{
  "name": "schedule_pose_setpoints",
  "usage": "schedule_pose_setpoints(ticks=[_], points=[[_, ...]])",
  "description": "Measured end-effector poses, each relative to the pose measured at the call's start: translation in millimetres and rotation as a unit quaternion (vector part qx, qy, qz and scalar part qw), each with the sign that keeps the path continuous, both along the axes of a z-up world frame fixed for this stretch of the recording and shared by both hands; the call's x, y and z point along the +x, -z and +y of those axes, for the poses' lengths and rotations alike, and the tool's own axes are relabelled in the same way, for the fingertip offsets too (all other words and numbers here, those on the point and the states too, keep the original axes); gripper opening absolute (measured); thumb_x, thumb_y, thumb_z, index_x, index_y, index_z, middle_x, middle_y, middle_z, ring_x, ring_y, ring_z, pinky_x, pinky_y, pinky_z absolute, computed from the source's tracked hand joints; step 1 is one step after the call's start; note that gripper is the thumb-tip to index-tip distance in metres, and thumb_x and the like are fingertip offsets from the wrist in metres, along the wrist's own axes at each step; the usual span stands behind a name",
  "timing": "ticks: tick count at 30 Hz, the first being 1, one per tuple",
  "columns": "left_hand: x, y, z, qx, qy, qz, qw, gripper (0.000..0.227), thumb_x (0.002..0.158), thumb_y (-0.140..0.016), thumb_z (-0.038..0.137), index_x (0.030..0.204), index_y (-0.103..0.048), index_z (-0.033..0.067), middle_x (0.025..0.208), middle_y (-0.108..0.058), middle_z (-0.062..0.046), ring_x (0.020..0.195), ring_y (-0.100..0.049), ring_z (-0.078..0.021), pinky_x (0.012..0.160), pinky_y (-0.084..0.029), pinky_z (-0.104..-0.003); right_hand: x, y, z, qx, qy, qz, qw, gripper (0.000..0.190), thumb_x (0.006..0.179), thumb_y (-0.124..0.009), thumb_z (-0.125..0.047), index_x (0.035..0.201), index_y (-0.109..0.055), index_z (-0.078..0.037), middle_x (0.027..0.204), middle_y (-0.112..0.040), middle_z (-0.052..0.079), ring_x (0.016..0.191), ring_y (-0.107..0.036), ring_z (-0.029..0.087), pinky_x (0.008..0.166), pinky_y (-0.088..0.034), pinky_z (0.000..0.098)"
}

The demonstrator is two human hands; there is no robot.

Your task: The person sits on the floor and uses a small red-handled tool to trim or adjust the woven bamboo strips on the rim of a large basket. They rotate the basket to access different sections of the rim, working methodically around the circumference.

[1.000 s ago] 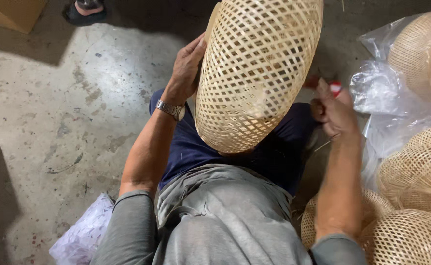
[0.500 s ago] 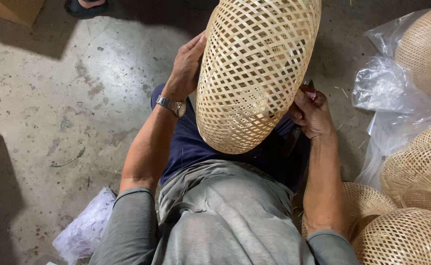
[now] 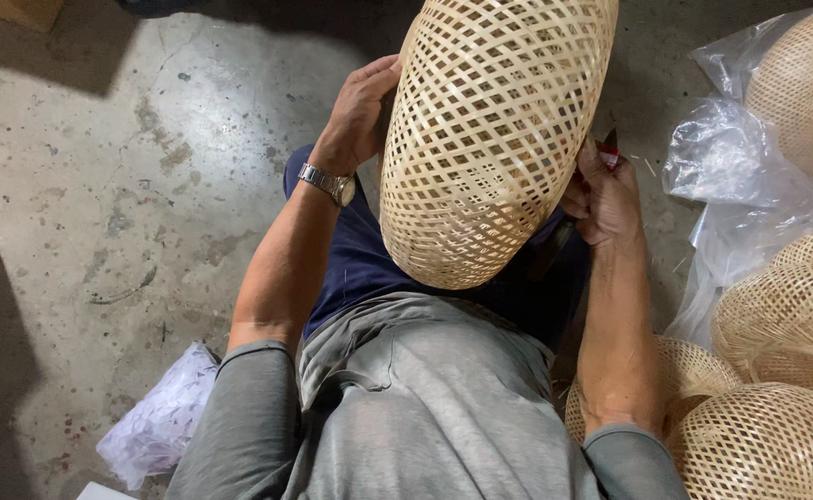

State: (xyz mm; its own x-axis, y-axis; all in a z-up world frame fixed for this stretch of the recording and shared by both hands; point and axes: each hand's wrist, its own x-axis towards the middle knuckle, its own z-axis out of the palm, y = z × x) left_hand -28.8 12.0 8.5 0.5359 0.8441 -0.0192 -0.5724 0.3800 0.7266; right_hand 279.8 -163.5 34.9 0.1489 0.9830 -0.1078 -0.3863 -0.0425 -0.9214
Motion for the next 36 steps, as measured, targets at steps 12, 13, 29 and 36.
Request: schedule_pose_setpoints(ticks=[12,13,29,36], points=[[-2.8,98.4,-1.3,0.102,-0.019,0.13,0.986,0.056,0.122,-0.046,0.044,0.113,-0.069,-0.0067,0.082,-0.063,-0.006,0.059,-0.054,-0.0081,0.055,-0.051,-0.024,11.5,-11.1,18.8,0.003,-0.025,0.047,0.999,0.036,0.095,-0.079,-0.04,0.108,-0.067,-0.009,0.08,-0.064,-0.003,0.049,-0.042,0.003,0.037,-0.026,0.0179],[-1.4,101.9,-2.3,0.102,-0.024,0.121,0.987,0.053,0.12,-0.047,0.042,0.119,-0.069,-0.0062,0.084,-0.065,-0.006,0.061,-0.055,-0.0075,0.055,-0.05,-0.023,13.8,-9.6,21.2,0.005,-0.022,0.055,0.998,0.036,0.096,-0.08,-0.04,0.107,-0.066,-0.009,0.081,-0.064,-0.002,0.049,-0.042,0.003,0.038,-0.026,0.018],[26.1,66.1,-12.5,0.066,-0.063,-0.067,0.994,0.044,0.11,-0.055,0.024,0.143,-0.057,-0.0051,0.116,-0.075,-0.016,0.088,-0.074,-0.0125,0.074,-0.063,-0.027,28.4,-13.9,42.0,-0.019,0.019,0.018,0.999,0.036,0.095,-0.081,-0.039,0.106,-0.067,-0.008,0.085,-0.067,0.0,0.05,-0.044,0.004,0.039,-0.028,0.018],[20.4,49.0,-8.1,0.064,-0.08,-0.045,0.994,0.043,0.11,-0.055,0.023,0.142,-0.058,-0.0066,0.115,-0.076,-0.015,0.088,-0.074,-0.0123,0.076,-0.063,-0.027,20.9,-30.6,30.7,-0.027,0.039,-0.049,0.998,0.037,0.1,-0.077,-0.041,0.102,-0.066,-0.005,0.072,-0.06,0.0,0.046,-0.045,0.006,0.034,-0.031,0.0201]])
